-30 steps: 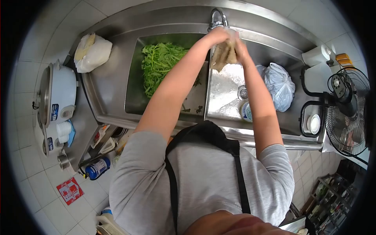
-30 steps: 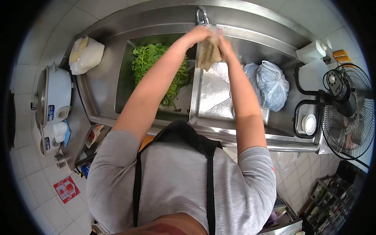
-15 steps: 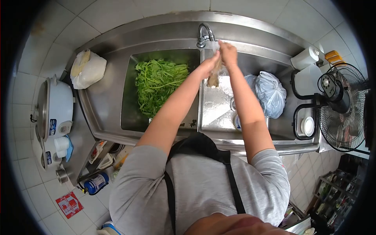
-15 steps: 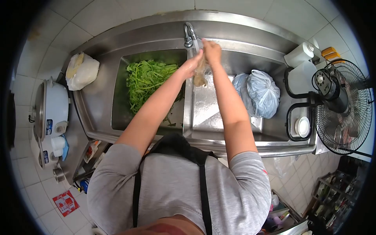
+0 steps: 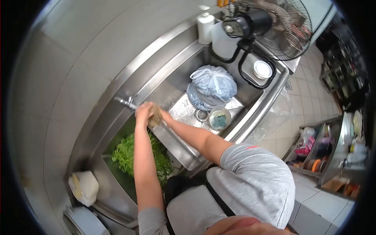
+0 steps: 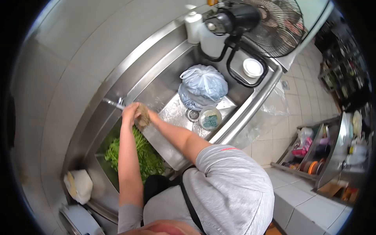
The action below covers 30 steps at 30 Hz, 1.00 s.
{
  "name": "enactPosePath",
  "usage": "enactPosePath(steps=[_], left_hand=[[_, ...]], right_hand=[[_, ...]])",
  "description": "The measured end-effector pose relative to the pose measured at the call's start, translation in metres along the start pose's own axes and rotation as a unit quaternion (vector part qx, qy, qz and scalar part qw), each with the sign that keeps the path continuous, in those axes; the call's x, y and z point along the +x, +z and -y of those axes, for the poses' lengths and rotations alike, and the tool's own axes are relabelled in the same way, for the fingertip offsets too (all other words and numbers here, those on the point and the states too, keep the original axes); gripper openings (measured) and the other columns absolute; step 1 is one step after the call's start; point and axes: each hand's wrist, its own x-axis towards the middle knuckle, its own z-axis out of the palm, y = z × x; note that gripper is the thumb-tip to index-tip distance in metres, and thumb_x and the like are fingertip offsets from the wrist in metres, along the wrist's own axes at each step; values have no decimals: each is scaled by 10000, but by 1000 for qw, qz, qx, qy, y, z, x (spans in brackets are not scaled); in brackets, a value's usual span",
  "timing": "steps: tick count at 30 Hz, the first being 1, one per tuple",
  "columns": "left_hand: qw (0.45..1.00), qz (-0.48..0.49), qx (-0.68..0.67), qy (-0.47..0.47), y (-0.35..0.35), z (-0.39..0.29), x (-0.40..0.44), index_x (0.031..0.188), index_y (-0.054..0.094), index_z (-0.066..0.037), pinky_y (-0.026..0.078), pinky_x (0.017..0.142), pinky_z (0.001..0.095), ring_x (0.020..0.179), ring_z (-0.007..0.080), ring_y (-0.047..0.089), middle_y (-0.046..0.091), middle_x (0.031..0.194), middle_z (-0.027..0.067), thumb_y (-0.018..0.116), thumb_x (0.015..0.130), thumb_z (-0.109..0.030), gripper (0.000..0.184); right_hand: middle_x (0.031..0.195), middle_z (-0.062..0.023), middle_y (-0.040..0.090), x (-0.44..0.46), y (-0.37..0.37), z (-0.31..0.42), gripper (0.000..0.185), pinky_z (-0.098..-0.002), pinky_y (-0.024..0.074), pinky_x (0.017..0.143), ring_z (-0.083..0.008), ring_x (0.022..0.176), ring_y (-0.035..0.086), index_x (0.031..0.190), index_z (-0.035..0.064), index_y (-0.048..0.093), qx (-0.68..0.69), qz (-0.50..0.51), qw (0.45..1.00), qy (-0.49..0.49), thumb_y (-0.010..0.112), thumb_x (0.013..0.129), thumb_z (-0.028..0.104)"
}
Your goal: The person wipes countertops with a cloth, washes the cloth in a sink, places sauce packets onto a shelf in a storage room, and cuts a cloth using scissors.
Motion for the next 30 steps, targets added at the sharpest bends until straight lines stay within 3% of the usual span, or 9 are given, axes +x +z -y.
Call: enactPosePath(steps=[7,11,17,18,19,21,22,25,30], left_hand=[[984,9,-169,-50,-35,39,-1,1040,512,70,480,778,391,949,229,564,564,1019,169,556,837,-243,376],[915,-51,-252,-312,-10,24,-23,1125,469,23,399,901,478,1062,256,508,520,1133,170,468,868,-340,445],[754,433,-484,104,14,69,29,1184,429,-70,260,1023,478,1110,230,474,500,1192,79,353,882,-388,445],[848,147,-503,-79,30,42,2,1141,443,-66,282,1023,438,1095,218,483,511,1139,63,314,905,-325,373],[848,150,-502,-80,32,45,18,1141,443,-66,282,1023,438,1095,218,483,511,1139,63,314,905,-325,373],[734,429,-495,179,33,48,48,1153,410,-36,293,1022,436,1097,226,477,494,1138,133,301,915,-308,378],[594,330,-730,-73,33,46,31,1159,411,-33,343,980,436,1115,232,459,480,1153,174,283,928,-290,368],[720,-24,-689,-78,72,-19,-13,1154,413,-42,397,925,441,1140,243,440,448,1173,204,262,941,-285,357],[740,254,-565,262,55,-8,-30,776,528,-18,388,452,262,495,143,478,520,593,74,394,923,-313,356]], right_hand=[[979,-98,572,-29,48,68,469,-435,484,753,-241,894,556,1043,49,543,251,-60,966,6,689,735,371],[845,-87,591,-3,49,70,513,-353,488,658,-233,735,579,1067,78,511,-204,16,950,-234,759,655,257],[709,-108,471,-99,57,117,148,-403,337,738,-281,754,434,580,43,478,-463,115,708,-520,568,580,161],[766,-73,522,-98,51,115,91,-461,298,853,-238,808,492,697,75,521,-421,100,780,-453,548,647,146],[822,-38,573,-105,49,119,109,-518,259,967,-195,862,551,814,107,564,-371,83,844,-379,528,714,132],[776,-53,571,-126,47,150,186,-410,370,788,-180,750,547,926,83,532,-113,131,931,-320,573,747,114],[730,-68,570,-130,43,161,286,-302,482,610,-165,639,544,1037,59,500,156,171,944,-235,618,780,96],[637,-35,498,-103,32,168,190,-283,460,542,-129,549,480,1048,48,497,389,75,913,-101,499,859,62],[594,-13,484,-56,11,160,130,-263,427,456,-113,512,478,945,42,495,323,122,933,97,480,897,163]])
